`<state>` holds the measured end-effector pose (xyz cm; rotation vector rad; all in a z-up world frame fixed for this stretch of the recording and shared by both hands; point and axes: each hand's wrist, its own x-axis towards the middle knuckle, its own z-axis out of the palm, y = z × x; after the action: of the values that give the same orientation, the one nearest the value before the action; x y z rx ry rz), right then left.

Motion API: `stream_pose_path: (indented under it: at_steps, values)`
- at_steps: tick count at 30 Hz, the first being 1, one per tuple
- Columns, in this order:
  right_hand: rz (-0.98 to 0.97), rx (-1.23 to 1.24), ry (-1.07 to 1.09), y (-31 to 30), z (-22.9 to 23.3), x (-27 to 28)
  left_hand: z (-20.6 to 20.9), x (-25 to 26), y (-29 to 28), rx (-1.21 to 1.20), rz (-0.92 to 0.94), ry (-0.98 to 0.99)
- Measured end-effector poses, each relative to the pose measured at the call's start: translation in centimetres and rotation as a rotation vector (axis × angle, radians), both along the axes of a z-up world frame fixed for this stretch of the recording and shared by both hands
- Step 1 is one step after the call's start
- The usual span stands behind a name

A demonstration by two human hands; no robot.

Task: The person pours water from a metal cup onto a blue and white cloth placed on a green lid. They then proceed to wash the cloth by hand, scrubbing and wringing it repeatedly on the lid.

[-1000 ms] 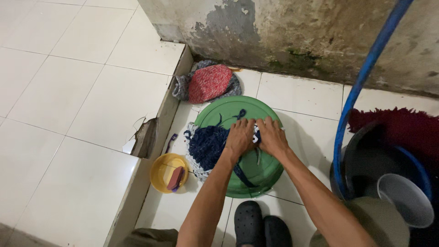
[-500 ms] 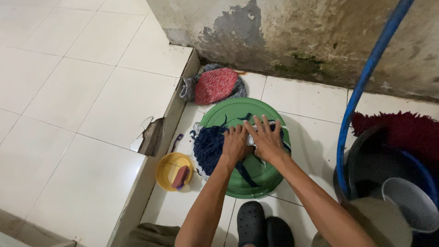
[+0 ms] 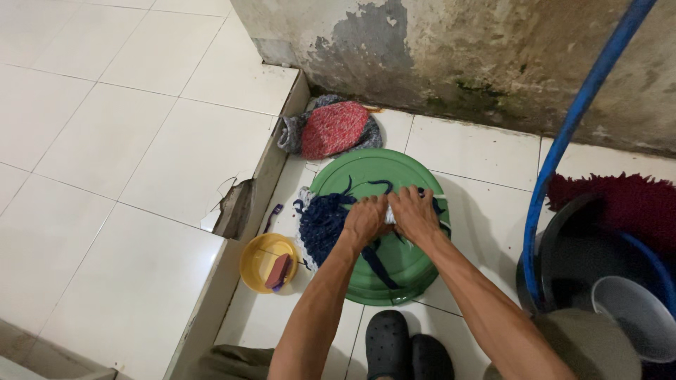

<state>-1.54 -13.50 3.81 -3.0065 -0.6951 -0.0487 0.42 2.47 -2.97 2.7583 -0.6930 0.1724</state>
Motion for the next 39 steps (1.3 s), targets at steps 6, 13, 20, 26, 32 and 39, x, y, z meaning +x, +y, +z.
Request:
stream_pose_path:
  at_steps: [6, 13, 20, 26, 32, 39]
  values:
    - [-0.016, -0.007, 0.069, 0.1, -0.1, 0.5, 0.3, 0.6, 0.1, 0.029, -0.008, 0.161]
    - [-0.045, 0.031, 0.025, 0.3, 0.1, -0.1, 2.0, -0.3, 0.5, -0.029, -0.007, 0.083]
    - [-0.077, 0.174, -0.015, -0.1, 0.0, -1.1, 7.0, -3.6, 1.4, -0.093, 0.115, 0.123]
    - [-0.052, 0.268, -0.265, -0.4, -0.2, -1.9, 7.9, -5.2, 3.7, -0.221, 0.073, -0.044]
    - [-0.084, 0.36, -0.076, -1.1, -1.5, -1.4, 4.2, -3.4, 2.8, -0.101, 0.087, -0.041]
    - [-0.118, 0.231, -0.043, -0.4, -1.0, -1.4, 0.8, -1.9, 2.3, -0.011, 0.1, -0.136]
